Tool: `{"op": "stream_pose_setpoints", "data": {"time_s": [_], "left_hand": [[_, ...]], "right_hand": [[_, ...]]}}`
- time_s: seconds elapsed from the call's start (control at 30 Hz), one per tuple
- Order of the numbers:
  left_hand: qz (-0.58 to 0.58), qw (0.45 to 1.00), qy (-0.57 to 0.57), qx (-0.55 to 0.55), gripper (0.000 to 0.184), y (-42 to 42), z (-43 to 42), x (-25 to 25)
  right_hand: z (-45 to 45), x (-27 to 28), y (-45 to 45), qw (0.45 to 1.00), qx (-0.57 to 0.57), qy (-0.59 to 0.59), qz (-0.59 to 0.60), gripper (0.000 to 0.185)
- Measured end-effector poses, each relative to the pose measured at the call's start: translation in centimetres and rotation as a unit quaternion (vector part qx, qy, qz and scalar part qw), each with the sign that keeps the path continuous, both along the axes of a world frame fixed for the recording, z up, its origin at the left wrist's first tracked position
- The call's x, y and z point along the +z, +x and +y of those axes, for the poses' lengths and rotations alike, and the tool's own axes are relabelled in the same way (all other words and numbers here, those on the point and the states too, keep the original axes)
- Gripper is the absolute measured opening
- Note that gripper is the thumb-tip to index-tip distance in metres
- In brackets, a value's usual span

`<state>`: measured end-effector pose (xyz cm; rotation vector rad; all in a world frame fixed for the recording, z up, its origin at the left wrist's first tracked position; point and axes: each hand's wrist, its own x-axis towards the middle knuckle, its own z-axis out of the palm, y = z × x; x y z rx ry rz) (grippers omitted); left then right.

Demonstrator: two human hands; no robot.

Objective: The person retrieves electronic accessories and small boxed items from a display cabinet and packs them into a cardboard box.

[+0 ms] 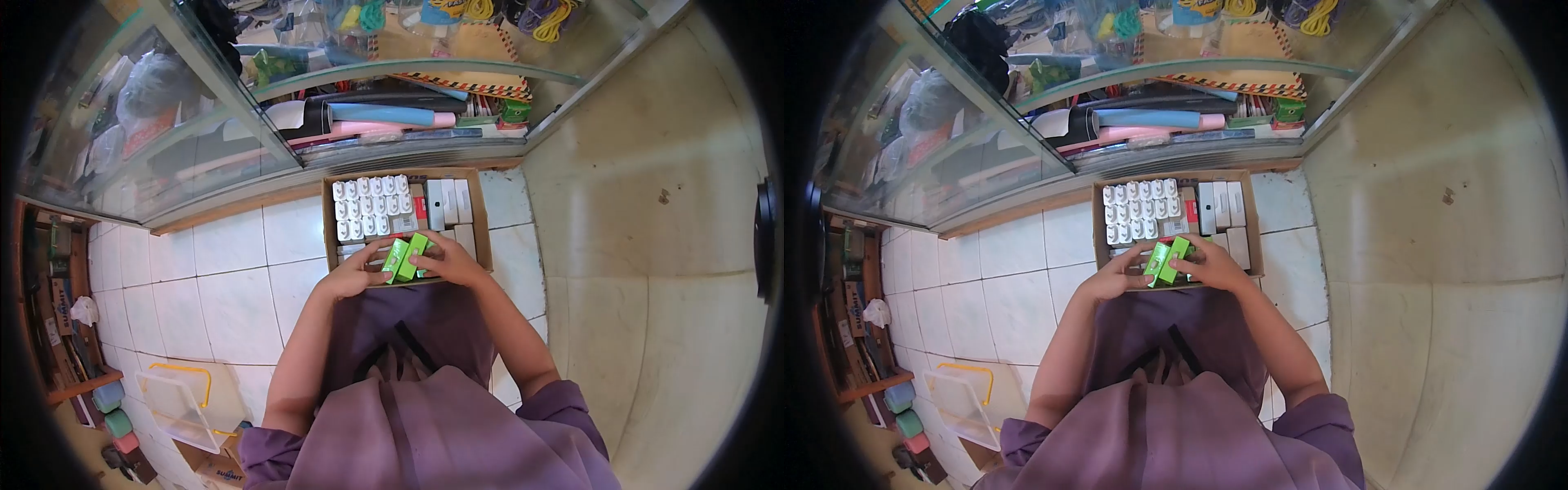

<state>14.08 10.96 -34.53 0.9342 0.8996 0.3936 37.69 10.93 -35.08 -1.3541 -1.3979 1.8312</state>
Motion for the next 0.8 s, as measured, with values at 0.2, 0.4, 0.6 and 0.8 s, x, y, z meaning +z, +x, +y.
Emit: {"op": "stream_pose_setpoints", "data": {"time_s": [0.2,0.4,0.6,0.8], "left_hand": [[0.028,0.997,0.056,-0.053,0.078,0.2,0.3,-1.1],[0.24,0.929,0.279,-0.048,0.092,2.8,-1.1,-1.0],[0.24,0.917,0.307,-0.089,0.067,-0.1,0.0,0.5],[0.311,0.882,0.304,-0.179,0.048,-0.2,-0.2,0.8]], "right_hand": [[0.5,-0.9,-0.2,0.995,0.03,0.044,-0.083,0.063],[0.3,-1.0,-0.7,0.966,0.115,0.177,-0.148,0.079],[0.6,-1.5,0.5,0.935,0.128,0.256,-0.209,0.08],[0.3,-3.7,-0.2,0.914,0.137,0.268,-0.27,0.074]]}}
